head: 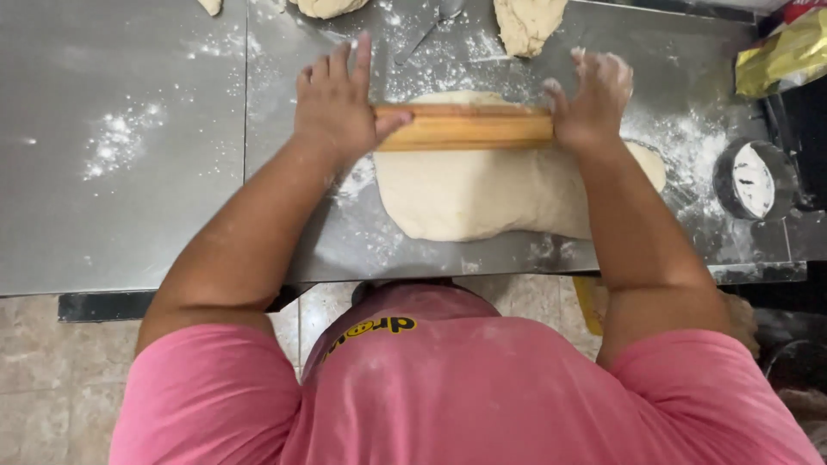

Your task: The person kneads a large piece of dough on a floured stainless steel surface and then uses a wooden rolling pin to flatten it.

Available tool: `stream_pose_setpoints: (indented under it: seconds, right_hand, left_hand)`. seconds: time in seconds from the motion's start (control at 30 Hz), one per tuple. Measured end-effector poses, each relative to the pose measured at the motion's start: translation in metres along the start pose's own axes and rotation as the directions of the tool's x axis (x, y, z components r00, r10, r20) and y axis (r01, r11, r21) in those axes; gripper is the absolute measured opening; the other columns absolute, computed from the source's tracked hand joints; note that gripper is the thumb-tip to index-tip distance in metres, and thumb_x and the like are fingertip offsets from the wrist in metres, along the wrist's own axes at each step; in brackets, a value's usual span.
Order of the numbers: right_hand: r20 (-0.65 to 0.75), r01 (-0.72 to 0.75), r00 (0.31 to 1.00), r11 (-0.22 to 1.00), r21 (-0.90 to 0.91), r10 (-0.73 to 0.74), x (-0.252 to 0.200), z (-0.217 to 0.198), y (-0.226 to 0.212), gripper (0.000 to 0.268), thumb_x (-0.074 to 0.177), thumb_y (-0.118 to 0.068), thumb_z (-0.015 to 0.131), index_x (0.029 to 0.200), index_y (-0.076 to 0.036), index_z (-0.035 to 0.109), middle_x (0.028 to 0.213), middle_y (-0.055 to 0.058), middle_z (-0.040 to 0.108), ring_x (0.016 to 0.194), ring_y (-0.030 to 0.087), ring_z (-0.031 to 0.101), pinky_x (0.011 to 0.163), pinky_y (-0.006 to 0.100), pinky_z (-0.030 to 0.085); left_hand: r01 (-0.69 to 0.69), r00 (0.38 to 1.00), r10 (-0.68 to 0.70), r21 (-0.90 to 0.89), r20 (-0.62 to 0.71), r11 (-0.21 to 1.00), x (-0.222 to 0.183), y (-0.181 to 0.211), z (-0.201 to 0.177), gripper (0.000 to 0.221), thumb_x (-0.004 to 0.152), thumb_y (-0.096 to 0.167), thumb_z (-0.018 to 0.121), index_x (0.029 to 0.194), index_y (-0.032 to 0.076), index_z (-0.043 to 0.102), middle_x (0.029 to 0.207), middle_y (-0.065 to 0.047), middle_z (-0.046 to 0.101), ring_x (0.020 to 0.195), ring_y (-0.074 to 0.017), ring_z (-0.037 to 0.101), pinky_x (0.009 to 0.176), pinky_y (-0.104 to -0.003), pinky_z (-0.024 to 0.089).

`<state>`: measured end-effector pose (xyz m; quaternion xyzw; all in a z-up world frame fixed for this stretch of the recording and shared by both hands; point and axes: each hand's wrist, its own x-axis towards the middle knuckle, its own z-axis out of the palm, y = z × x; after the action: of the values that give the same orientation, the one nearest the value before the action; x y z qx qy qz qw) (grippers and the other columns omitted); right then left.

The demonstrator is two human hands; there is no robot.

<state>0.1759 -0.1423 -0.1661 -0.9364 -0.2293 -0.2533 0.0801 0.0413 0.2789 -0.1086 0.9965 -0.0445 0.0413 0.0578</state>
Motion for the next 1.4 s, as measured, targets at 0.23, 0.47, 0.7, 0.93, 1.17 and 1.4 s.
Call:
stream_pose_setpoints:
  seconds: [0.23,0.47,0.7,0.93,1.17,1.4]
  right_hand:
    - [0.123,-0.295,0.934,0.92,-0.257,0.334,0.06,-0.003,-0.028,0.087,0.108,-0.054,0.076,0.158,0.005,0.036,0.159,0.032,0.028,0.145,0.053,0.02,0.117,0.067,0.015]
    - [0.454,0.003,0.889,0.991,0.134,-0.064,-0.086,-0.115,-0.076,0.09,0.079,-0.052,0.064,0.154,-0.009,0.039,0.159,0.022,0.035,0.147,0.044,0.026,0.121,0.061,0.015]
    - [0.112,0.179,0.975,0.978,0.111,-0.191,-0.152,-0.101,-0.061,0.094,0.061,-0.046,0.091,0.141,-0.01,0.059,0.132,0.011,0.062,0.129,0.037,0.055,0.111,0.052,0.04]
    - [-0.116,0.201,0.976,0.962,0.184,-0.182,-0.208,-0.132,-0.006,0.089,0.067,-0.054,0.088,0.136,-0.011,0.052,0.124,0.013,0.058,0.113,0.035,0.057,0.101,0.055,0.041]
    - [-0.044,0.135,0.99,0.991,0.02,-0.135,-0.22,-0.156,0.094,0.078,0.08,-0.062,0.077,0.13,-0.005,0.059,0.125,0.014,0.062,0.119,0.036,0.061,0.103,0.053,0.043]
    - [0.19,-0.066,0.979,0.997,-0.04,0.073,-0.223,-0.126,0.1,0.088,0.095,-0.081,0.037,0.149,-0.012,0.049,0.13,0.01,0.058,0.131,0.038,0.051,0.101,0.057,0.04]
  left_hand:
    - [0.117,0.902,-0.113,-0.016,-0.416,0.993,0.072,-0.021,0.024,0.072,0.108,0.073,0.047,0.131,0.005,0.06,0.127,-0.022,0.057,0.118,-0.0449,0.046,0.102,-0.062,0.027]
    - [-0.052,0.988,0.049,0.011,0.147,0.999,-0.112,0.05,-0.043,0.117,0.071,0.083,0.052,0.157,0.009,0.025,0.151,-0.016,0.033,0.139,-0.0355,0.033,0.115,-0.055,0.026]
    - [-0.036,0.999,0.034,0.138,0.012,0.99,-0.18,0.034,0.014,0.072,0.067,0.059,0.083,0.129,0.026,0.067,0.112,0.002,0.064,0.106,-0.0264,0.065,0.08,-0.041,0.057]
    - [-0.199,0.897,0.257,0.191,-0.361,0.961,-0.172,0.081,-0.045,0.073,0.049,0.044,0.093,0.118,0.032,0.072,0.108,0.007,0.062,0.105,-0.0248,0.06,0.085,-0.04,0.049]
    - [-0.402,0.871,0.361,-0.062,-0.332,0.913,-0.102,0.17,0.03,0.066,0.073,0.04,0.085,0.132,0.016,0.068,0.113,-0.007,0.065,0.105,-0.0348,0.061,0.091,-0.05,0.048]
    - [-0.226,0.967,0.21,-0.108,-0.143,0.968,-0.091,0.213,0.015,0.111,0.09,0.08,0.045,0.161,-0.004,0.029,0.164,-0.028,0.032,0.151,-0.0521,0.027,0.12,-0.07,0.017]
